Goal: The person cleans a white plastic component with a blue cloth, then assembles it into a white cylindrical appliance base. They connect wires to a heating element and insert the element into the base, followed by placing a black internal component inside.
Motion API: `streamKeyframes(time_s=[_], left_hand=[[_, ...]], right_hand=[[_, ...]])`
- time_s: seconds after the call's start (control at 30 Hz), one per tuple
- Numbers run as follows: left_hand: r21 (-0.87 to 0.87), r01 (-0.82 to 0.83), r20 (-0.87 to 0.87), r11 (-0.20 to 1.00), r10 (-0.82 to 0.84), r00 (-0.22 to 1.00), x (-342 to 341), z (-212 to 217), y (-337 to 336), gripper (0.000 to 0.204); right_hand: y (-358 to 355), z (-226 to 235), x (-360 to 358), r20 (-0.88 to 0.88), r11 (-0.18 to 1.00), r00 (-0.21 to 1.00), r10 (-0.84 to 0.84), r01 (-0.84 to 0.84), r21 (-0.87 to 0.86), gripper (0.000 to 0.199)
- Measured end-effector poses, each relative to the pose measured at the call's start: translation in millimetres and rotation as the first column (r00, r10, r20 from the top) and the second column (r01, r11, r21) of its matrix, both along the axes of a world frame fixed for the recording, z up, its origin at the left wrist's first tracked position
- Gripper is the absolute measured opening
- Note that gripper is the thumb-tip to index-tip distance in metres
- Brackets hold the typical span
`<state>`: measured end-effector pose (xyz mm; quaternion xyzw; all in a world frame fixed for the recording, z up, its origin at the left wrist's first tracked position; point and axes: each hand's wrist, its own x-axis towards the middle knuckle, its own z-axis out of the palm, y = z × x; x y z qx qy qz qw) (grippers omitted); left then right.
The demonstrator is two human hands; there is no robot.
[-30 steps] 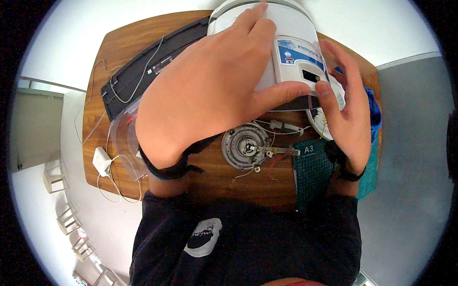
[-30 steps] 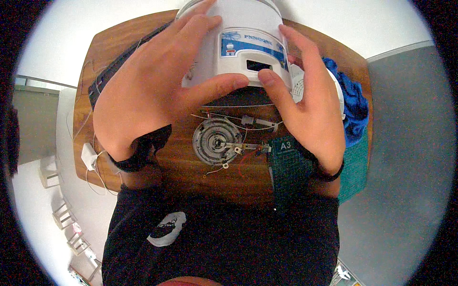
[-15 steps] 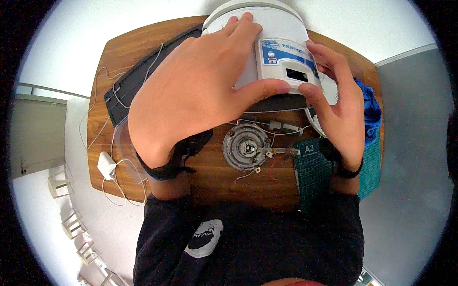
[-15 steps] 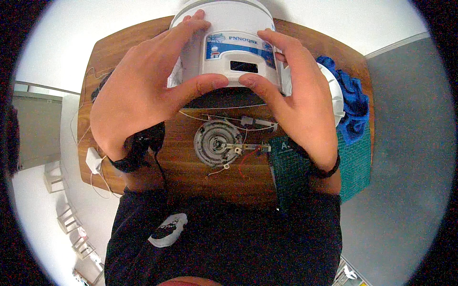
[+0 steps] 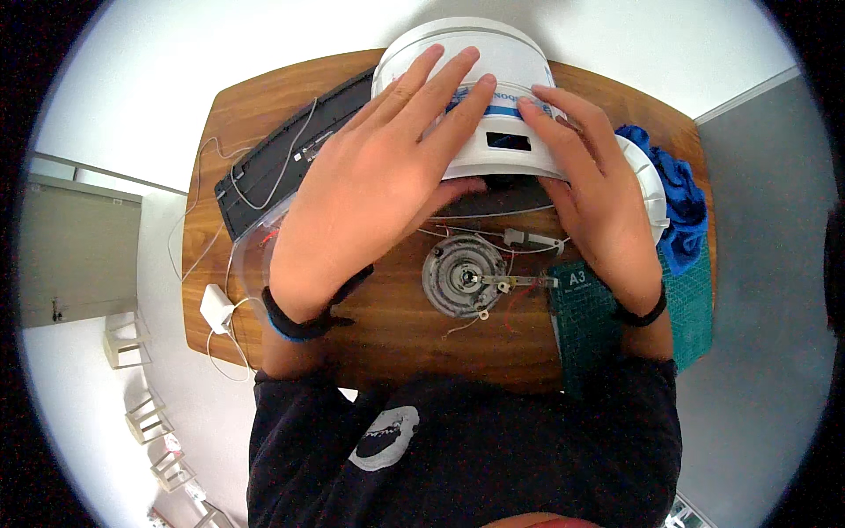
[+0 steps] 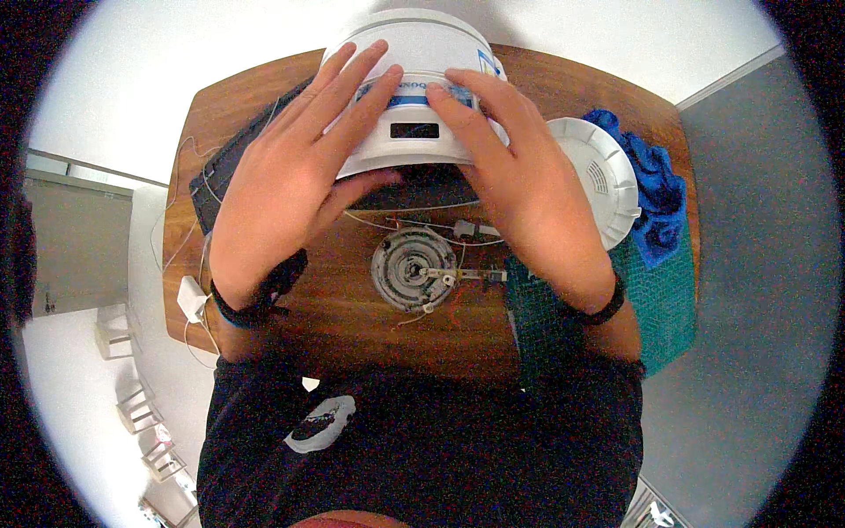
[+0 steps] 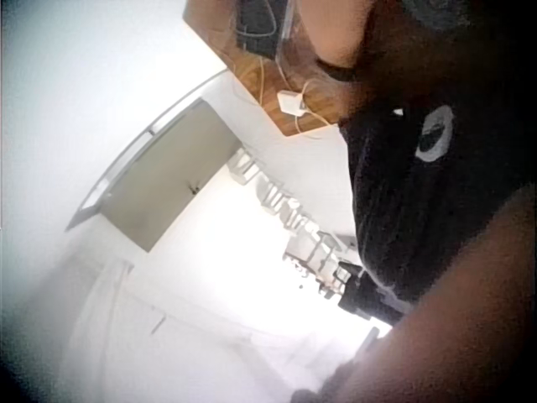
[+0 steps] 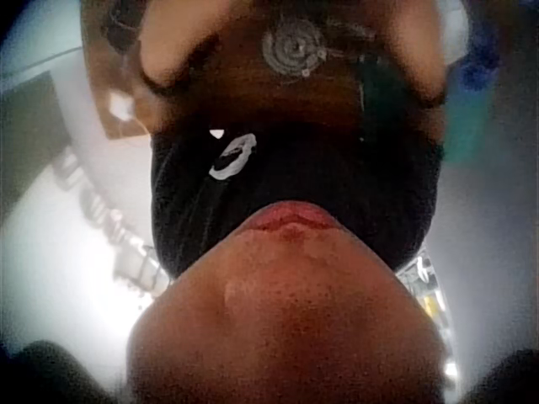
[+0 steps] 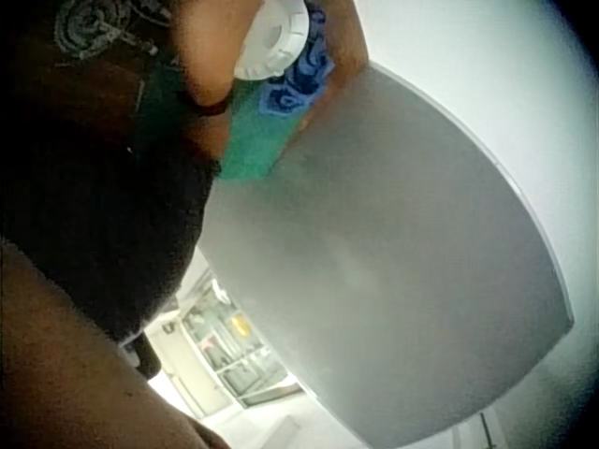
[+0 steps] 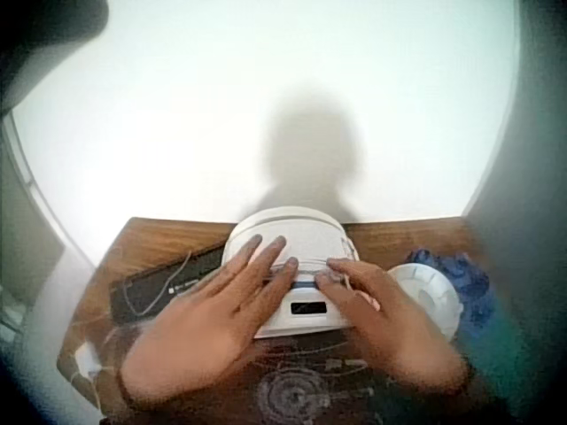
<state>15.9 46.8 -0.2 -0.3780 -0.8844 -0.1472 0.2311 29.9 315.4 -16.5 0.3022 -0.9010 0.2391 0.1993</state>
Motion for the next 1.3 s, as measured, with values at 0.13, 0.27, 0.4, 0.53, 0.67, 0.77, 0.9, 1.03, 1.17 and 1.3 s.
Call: streamKeyframes(time_s=[0.13,0.27,0.4,0.53,0.67,0.77,0.9,1.03,1.17,1.3], left_hand=[[0.008,-0.036,-0.074,0.999,0.037,0.997,-1,-6,4,0.08],[0.025,-0.044,-0.122,0.999,0.047,0.991,-1,-13,7,0.074],[-0.013,-0.042,-0.206,0.999,0.038,0.978,-3,-13,8,0.053],[0.028,-0.052,-0.093,0.998,0.054,0.994,-1,-10,7,0.068],[0.058,-0.065,-0.008,0.996,0.065,0.998,2,-9,7,0.08],[0.057,-0.044,0.033,0.997,0.042,0.999,5,-5,4,0.079],[0.07,0.029,-0.044,0.997,-0.026,0.999,2,3,2,0.066],[0.041,0.141,-0.164,0.989,-0.132,0.977,0,10,0,0.047],[0.109,0.158,-0.167,0.981,-0.138,0.976,-1,6,2,0.04],[0.129,0.169,-0.138,0.977,-0.151,0.979,-5,3,1,0.043]], right_hand=[[-5,-2,0,-0.057,1.0,0.998,-0.021,0.021,-0.002,0.077],[-6,0,1,-0.178,0.997,0.984,-0.023,0.036,0.069,0.061],[-5,5,6,-0.241,0.983,0.969,-0.057,0.096,0.155,0.063],[-10,6,6,-0.319,0.969,0.946,-0.055,0.128,0.211,0.055],[-12,3,7,-0.299,0.98,0.952,-0.062,0.115,0.165,0.058],[-7,2,6,-0.274,0.984,0.961,-0.031,0.078,0.16,0.064],[1,-3,-3,-0.256,0.999,0.966,0.023,-0.012,0.044,0.05],[6,-6,-10,-0.325,0.992,0.94,0.102,-0.121,-0.041,0.044],[8,-5,-11,-0.469,0.992,0.875,0.117,-0.128,0.009,0.042],[7,0,-11,-0.517,0.992,0.846,0.129,-0.117,0.056,0.044]])
